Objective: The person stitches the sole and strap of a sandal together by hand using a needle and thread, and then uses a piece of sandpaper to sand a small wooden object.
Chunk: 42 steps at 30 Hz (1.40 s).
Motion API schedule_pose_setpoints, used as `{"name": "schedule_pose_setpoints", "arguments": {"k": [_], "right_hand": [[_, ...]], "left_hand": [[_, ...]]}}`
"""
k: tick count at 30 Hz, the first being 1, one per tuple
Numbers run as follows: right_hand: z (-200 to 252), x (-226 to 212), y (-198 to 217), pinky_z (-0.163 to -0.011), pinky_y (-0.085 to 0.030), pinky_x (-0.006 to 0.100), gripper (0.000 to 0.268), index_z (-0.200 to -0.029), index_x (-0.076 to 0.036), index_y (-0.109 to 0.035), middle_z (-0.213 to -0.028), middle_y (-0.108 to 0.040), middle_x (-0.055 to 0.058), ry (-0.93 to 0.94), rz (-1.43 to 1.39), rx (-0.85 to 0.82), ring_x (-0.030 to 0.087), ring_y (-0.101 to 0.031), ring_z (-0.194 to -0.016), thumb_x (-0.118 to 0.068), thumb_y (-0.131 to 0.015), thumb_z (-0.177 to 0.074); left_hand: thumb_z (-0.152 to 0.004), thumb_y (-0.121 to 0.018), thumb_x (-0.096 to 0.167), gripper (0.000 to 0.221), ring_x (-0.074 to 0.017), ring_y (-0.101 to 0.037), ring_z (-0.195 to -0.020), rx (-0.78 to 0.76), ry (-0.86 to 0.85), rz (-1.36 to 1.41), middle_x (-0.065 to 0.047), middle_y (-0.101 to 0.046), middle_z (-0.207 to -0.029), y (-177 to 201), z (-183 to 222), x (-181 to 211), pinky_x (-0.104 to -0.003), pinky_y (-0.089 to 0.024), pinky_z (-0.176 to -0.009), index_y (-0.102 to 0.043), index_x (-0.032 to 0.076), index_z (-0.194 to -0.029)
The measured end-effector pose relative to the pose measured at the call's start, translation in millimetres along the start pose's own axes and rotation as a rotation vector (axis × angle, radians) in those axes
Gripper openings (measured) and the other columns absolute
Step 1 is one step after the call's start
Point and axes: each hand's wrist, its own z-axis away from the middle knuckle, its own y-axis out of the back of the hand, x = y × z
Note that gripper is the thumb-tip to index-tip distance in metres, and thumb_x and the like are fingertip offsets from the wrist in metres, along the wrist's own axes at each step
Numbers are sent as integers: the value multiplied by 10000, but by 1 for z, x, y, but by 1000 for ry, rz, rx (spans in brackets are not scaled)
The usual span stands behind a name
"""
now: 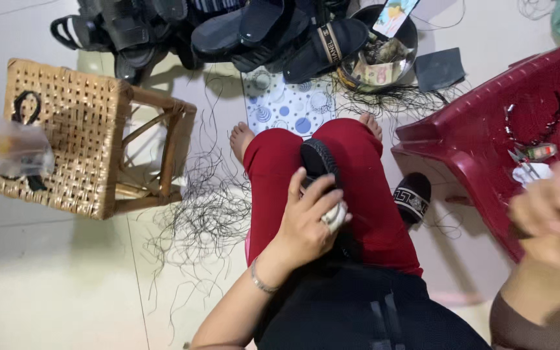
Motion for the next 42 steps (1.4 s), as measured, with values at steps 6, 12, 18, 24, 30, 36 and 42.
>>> {"name": "schedule_pose_setpoints", "arguments": {"k": [6,12,18,24,30,36,42], "right_hand": [[4,21,-45,-481,-317,204,296,-1069,-233,-694,-846,-550,-44,-225,34,162,53,-452,-550,-524,-641,-1058],[31,29,-71,-789,-535,292,422,-1481,14,-503,-1168,-551,100,-228,364,216,164,-577,-901,-212,-465,-1126],[49,54,-67,-847,-561,307,410,-1484,59,-524,-1256,-534,155,-73,588,81,208,-596,-966,-59,-513,-1092],[57,53,-79,-806,-548,282,374,-1377,59,-595,-1239,-594,166,-90,523,19,206,-611,-914,-40,-578,-1017],[63,48,-68,-665,-564,316,374,-1321,51,-627,-1097,-638,190,-140,439,-173,248,-641,-796,-43,-607,-960],[38,81,-92,-565,-596,262,341,-1262,50,-681,-1043,-730,194,-85,417,-362,176,-685,-681,-39,-612,-940],[1,91,-142,-500,-594,302,298,-1203,-2,-747,-984,-769,182,52,624,-494,207,-715,-625,6,-627,-930]], "left_hand": [[-1032,-636,137,228,-459,-654,-1025,-83,-141,60,-261,-643,-1077,16,18,49,-593,-520,-915,-639,-85,-1083],[-872,-515,740,900,-322,-639,-862,53,454,-472,-183,-637,-1149,-24,17,58,-390,-563,-566,-598,-67,-1260],[-633,-751,837,1213,-360,-556,-969,-184,660,-789,-197,-507,-1314,-94,29,40,-405,-585,-526,-514,-94,-1374],[-770,-786,496,890,-423,-510,-1080,-123,692,-517,-247,-491,-1328,-85,36,18,-506,-584,-672,-487,-136,-1321],[-733,-685,325,547,-386,-645,-948,-242,977,8,-148,-620,-1142,17,10,22,-463,-516,-822,-570,79,-1207],[-666,-772,149,660,-208,-669,-915,-153,1127,467,-116,-694,-1020,29,58,14,-328,-569,-791,-638,79,-1308],[-679,-848,295,700,-361,-702,-981,-146,1316,411,-241,-736,-1020,33,49,13,-461,-584,-762,-656,60,-1310]]}}
